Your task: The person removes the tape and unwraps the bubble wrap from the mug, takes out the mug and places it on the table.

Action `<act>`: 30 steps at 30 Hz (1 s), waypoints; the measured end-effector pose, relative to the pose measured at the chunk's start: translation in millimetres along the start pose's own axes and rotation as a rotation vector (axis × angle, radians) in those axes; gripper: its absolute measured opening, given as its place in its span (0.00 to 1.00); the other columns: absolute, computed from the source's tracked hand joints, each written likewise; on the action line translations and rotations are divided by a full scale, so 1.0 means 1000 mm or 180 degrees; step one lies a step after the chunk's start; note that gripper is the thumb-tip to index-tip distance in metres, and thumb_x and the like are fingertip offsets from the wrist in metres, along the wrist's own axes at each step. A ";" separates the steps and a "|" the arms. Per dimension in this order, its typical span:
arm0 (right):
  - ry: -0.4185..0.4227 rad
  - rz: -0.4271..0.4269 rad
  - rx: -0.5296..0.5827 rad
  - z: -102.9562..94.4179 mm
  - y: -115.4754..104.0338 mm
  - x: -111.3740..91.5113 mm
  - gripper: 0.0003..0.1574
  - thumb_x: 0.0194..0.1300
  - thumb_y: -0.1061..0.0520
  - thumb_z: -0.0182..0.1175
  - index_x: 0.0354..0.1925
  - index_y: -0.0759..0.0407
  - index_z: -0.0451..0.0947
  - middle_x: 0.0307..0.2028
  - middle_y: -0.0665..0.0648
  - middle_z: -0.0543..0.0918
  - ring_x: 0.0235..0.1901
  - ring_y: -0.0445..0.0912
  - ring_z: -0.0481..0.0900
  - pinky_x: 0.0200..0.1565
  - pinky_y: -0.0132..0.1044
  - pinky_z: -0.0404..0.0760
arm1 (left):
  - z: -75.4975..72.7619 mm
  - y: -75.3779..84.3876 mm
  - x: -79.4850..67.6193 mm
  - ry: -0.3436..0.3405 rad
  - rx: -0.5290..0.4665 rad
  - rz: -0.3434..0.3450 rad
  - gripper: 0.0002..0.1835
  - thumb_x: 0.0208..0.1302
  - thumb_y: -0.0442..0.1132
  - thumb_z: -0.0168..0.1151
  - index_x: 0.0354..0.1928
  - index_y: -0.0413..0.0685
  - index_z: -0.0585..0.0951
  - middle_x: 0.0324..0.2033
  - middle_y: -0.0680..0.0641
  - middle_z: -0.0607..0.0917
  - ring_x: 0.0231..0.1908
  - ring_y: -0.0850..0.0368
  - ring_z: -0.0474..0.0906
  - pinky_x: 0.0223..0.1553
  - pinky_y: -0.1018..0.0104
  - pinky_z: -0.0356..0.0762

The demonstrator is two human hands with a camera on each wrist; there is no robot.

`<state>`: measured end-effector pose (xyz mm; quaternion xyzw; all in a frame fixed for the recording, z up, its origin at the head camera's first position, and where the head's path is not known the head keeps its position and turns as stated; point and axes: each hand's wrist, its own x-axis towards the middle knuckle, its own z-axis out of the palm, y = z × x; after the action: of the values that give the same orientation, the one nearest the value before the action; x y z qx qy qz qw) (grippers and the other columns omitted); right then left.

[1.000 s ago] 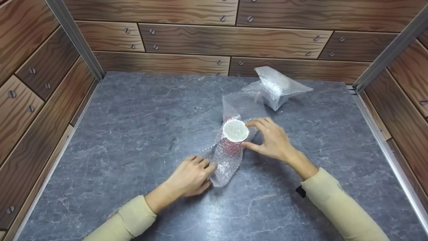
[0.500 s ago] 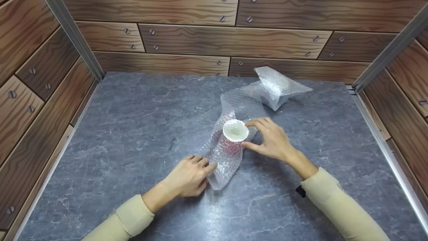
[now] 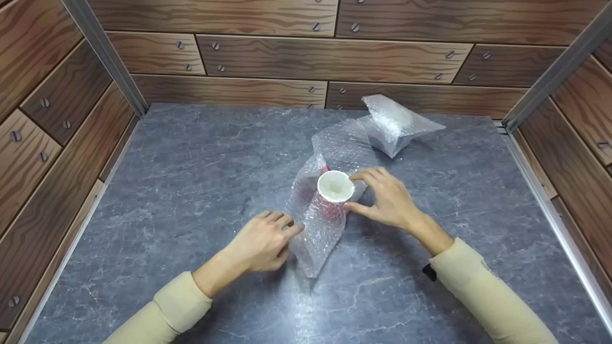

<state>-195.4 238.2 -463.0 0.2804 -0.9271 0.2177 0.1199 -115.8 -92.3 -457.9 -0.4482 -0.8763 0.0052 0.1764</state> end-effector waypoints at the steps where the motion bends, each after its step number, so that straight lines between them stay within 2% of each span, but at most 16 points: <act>1: 0.0004 -0.0005 -0.0003 0.000 0.000 0.000 0.44 0.56 0.30 0.76 0.60 0.54 0.82 0.60 0.59 0.85 0.63 0.56 0.80 0.65 0.58 0.82 | -0.001 -0.002 0.001 0.0047 0.0000 -0.0007 0.23 0.60 0.47 0.70 0.58 0.54 0.84 0.45 0.48 0.90 0.45 0.50 0.88 0.46 0.59 0.87; 7: 0.0006 -0.0008 -0.0040 -0.001 -0.001 0.000 0.44 0.56 0.30 0.76 0.60 0.54 0.82 0.60 0.58 0.85 0.62 0.56 0.80 0.65 0.58 0.82 | -0.002 -0.012 0.011 0.0240 -0.0030 -0.0023 0.15 0.67 0.46 0.67 0.54 0.54 0.86 0.41 0.50 0.89 0.42 0.51 0.87 0.43 0.60 0.87; 15: 0.0010 -0.0007 -0.0046 -0.001 -0.001 -0.001 0.43 0.56 0.30 0.75 0.60 0.54 0.82 0.59 0.58 0.86 0.62 0.56 0.80 0.63 0.58 0.83 | 0.001 -0.025 0.029 0.0255 -0.0090 -0.0079 0.14 0.70 0.46 0.66 0.54 0.53 0.85 0.42 0.50 0.88 0.44 0.51 0.86 0.45 0.58 0.86; 21: 0.0027 -0.0037 -0.0066 -0.001 -0.001 0.000 0.43 0.56 0.30 0.75 0.59 0.54 0.82 0.58 0.58 0.86 0.61 0.55 0.81 0.63 0.57 0.83 | 0.008 -0.035 0.041 0.0452 -0.0111 -0.0051 0.12 0.69 0.43 0.67 0.52 0.53 0.86 0.40 0.50 0.88 0.42 0.51 0.85 0.42 0.59 0.85; 24: 0.0032 -0.0038 -0.0076 -0.001 -0.001 0.000 0.43 0.56 0.30 0.76 0.59 0.54 0.82 0.57 0.58 0.86 0.60 0.56 0.81 0.62 0.57 0.83 | 0.014 -0.040 0.048 0.0547 -0.0124 -0.0009 0.10 0.69 0.42 0.67 0.51 0.53 0.86 0.40 0.50 0.88 0.43 0.51 0.86 0.45 0.58 0.86; 30: 0.0009 -0.0052 -0.0077 -0.001 0.000 0.000 0.42 0.56 0.31 0.76 0.59 0.54 0.82 0.57 0.58 0.86 0.60 0.56 0.81 0.62 0.57 0.84 | 0.023 -0.047 0.057 0.0604 -0.0166 0.0044 0.09 0.70 0.42 0.67 0.49 0.52 0.87 0.42 0.49 0.88 0.46 0.50 0.87 0.48 0.57 0.87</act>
<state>-195.1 238.5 -462.2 0.2863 -0.9272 0.2060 0.1263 -190.5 -72.0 -454.5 -0.4572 -0.8524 -0.0588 0.2468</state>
